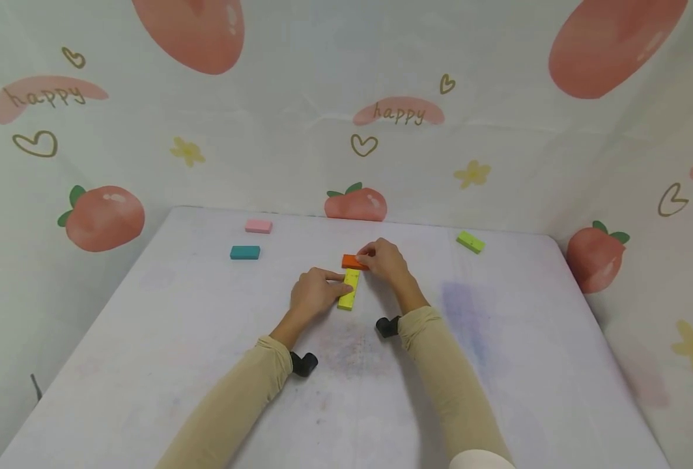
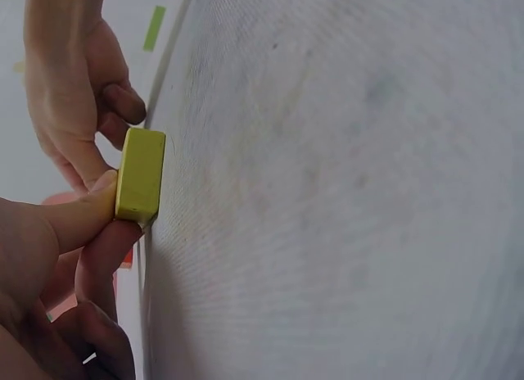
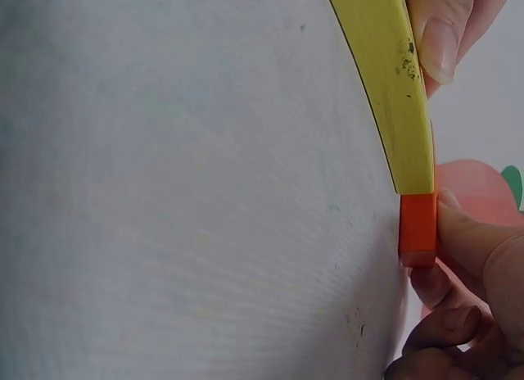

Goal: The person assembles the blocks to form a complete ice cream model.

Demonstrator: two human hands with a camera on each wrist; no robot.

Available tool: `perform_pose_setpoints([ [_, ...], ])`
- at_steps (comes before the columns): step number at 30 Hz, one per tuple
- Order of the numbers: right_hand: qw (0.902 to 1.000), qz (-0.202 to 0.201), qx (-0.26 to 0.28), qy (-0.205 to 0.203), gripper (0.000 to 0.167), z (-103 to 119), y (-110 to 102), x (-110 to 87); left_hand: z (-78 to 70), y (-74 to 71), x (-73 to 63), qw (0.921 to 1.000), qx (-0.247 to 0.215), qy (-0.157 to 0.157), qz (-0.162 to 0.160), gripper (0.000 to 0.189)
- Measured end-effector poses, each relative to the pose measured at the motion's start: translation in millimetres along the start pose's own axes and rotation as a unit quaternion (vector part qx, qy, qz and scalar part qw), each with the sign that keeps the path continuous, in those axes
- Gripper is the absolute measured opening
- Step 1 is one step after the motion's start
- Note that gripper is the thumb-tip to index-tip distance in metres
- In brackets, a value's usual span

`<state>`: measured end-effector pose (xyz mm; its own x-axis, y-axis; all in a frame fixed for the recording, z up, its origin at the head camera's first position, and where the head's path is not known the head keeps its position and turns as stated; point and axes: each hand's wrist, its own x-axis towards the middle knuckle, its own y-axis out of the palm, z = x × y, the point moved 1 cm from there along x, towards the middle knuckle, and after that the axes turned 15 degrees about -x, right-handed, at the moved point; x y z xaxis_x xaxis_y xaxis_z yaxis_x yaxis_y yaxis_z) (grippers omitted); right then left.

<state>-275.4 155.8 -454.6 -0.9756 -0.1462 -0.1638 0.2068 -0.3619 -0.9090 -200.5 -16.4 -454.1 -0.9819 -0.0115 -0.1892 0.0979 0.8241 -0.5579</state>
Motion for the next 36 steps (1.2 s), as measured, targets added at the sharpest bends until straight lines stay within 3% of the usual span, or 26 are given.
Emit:
perform_pose_setpoints([
  [36, 0.999, -0.009, -0.004, -0.043, 0.026, 3.2, 2.5, -9.1, -3.9, 5.9, -7.4, 0.9997, 0.015, 0.004, -0.018, 0.036],
])
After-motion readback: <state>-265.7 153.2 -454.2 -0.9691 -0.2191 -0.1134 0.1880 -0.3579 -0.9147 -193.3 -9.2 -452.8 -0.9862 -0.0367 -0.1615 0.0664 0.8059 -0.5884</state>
